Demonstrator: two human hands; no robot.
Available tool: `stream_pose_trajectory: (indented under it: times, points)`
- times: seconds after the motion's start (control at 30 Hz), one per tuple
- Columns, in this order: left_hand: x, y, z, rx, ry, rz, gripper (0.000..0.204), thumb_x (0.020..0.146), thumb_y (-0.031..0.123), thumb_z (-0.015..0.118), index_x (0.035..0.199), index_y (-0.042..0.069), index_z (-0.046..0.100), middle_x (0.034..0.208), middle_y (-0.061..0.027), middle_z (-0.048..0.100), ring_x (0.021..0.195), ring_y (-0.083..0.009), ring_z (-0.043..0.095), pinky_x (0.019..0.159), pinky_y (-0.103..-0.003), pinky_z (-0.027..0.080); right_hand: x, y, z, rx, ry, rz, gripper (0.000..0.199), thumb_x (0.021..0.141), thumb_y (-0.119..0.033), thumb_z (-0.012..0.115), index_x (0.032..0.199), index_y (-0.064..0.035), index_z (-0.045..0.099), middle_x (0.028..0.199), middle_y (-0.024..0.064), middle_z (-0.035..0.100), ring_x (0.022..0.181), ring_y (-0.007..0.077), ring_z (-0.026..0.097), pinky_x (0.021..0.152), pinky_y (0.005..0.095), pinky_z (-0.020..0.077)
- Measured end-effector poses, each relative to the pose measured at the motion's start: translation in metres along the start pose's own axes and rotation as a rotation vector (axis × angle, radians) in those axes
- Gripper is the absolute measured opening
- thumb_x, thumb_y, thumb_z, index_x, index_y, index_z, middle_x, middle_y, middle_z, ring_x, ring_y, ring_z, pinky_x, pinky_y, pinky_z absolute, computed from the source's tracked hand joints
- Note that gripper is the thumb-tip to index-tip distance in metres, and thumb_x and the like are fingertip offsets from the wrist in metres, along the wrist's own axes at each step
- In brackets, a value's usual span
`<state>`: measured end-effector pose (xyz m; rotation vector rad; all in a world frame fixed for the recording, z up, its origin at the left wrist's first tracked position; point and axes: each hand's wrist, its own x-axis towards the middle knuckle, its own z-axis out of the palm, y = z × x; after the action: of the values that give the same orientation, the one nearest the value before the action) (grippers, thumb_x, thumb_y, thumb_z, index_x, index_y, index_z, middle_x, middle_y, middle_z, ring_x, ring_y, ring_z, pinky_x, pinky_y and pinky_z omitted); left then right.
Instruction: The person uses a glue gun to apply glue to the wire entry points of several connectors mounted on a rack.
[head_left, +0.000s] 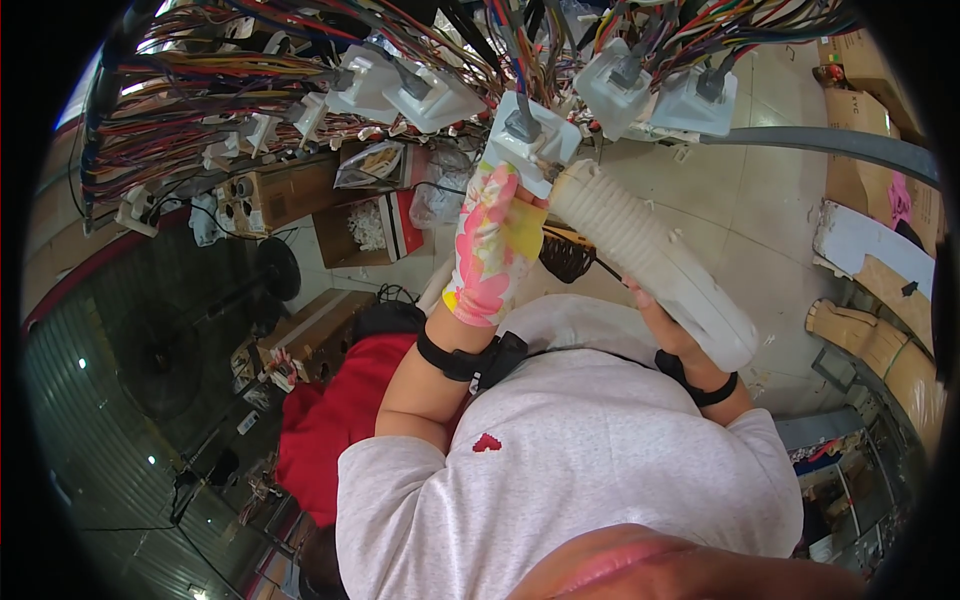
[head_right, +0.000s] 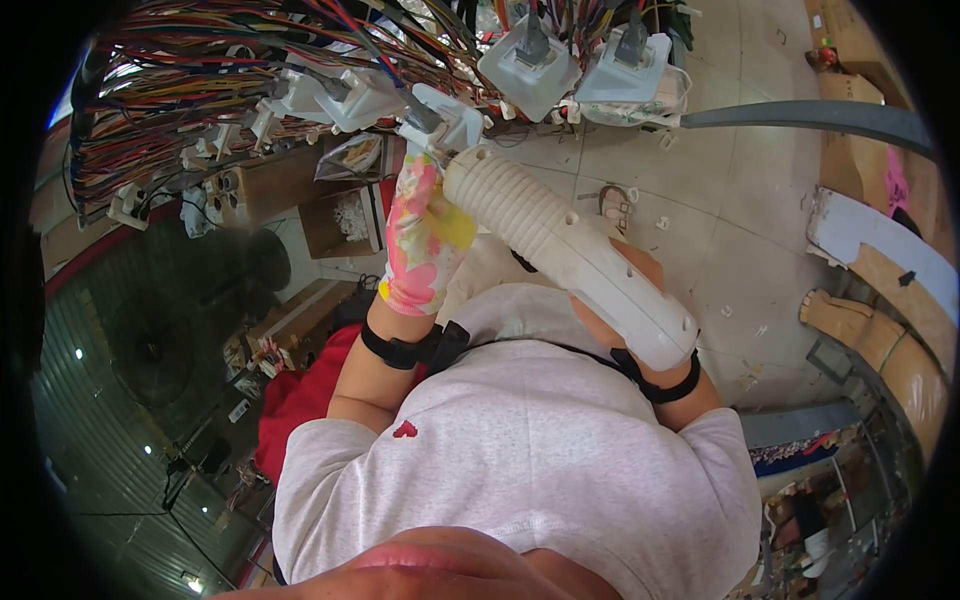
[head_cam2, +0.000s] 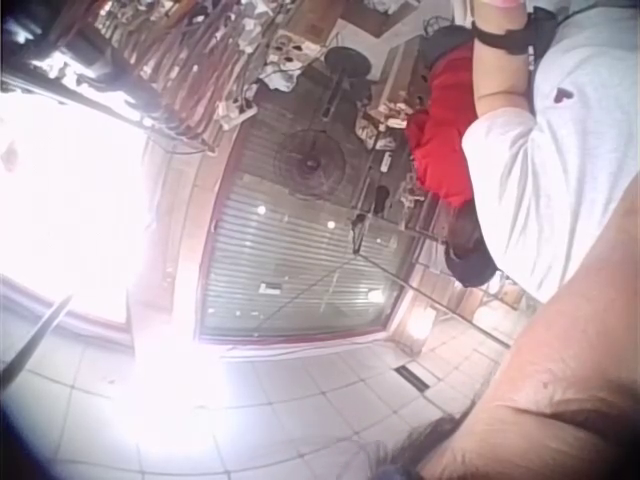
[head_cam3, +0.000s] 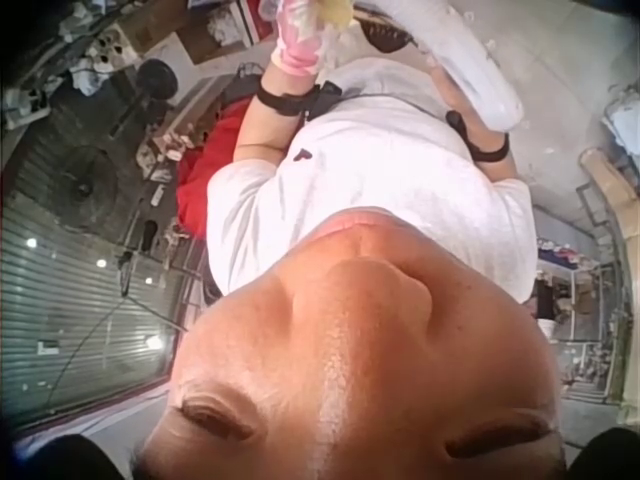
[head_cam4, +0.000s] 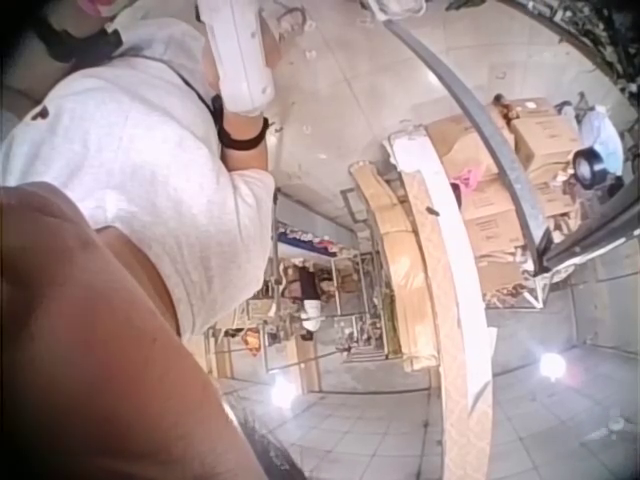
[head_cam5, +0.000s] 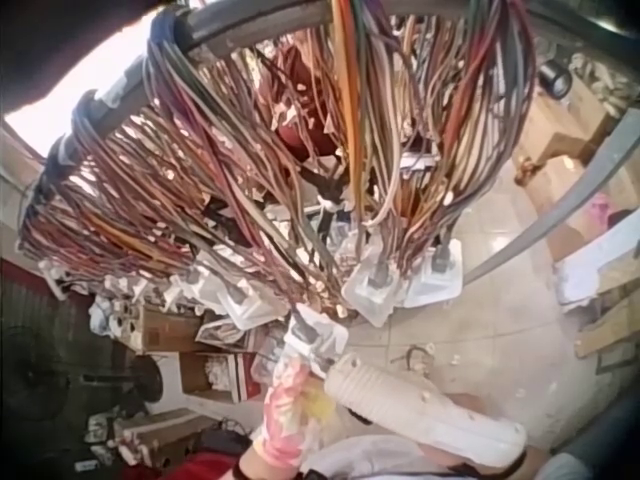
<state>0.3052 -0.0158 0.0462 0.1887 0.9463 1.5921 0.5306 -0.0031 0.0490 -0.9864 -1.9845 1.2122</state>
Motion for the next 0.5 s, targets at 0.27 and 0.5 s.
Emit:
stream_pose_trajectory:
  times: [0.27, 0.5]
  points:
    - [0.003, -0.001, -0.007, 0.006, 0.045, -0.037, 0.023, 0.09, 0.024, 0.062, 0.109, 0.012, 0.057, 0.099, -0.0017, 0.061, 0.092, -0.0148, 0.058, 0.086, -0.034, 0.046, -0.007, 0.01, 0.004, 0.012, 0.062, -0.022, 0.018, 0.069, -0.003, 0.066, 0.087, -0.0027, 0.063, 0.08, 0.0152, 0.062, 0.069, 0.0337, 0.061, 0.058, 0.0384, 0.0497]
    - [0.006, -0.003, -0.008, 0.04, 0.078, -0.044, 0.028, 0.09, 0.024, 0.061, 0.112, 0.008, 0.055, 0.1, -0.0056, 0.06, 0.092, -0.0185, 0.059, 0.085, -0.036, 0.048, -0.008, 0.012, -0.003, -0.078, -0.027, 0.036, 0.012, 0.085, -0.003, 0.057, 0.096, 0.0014, 0.06, 0.086, 0.0082, 0.061, 0.08, 0.0164, 0.057, 0.074, 0.0287, 0.0465]
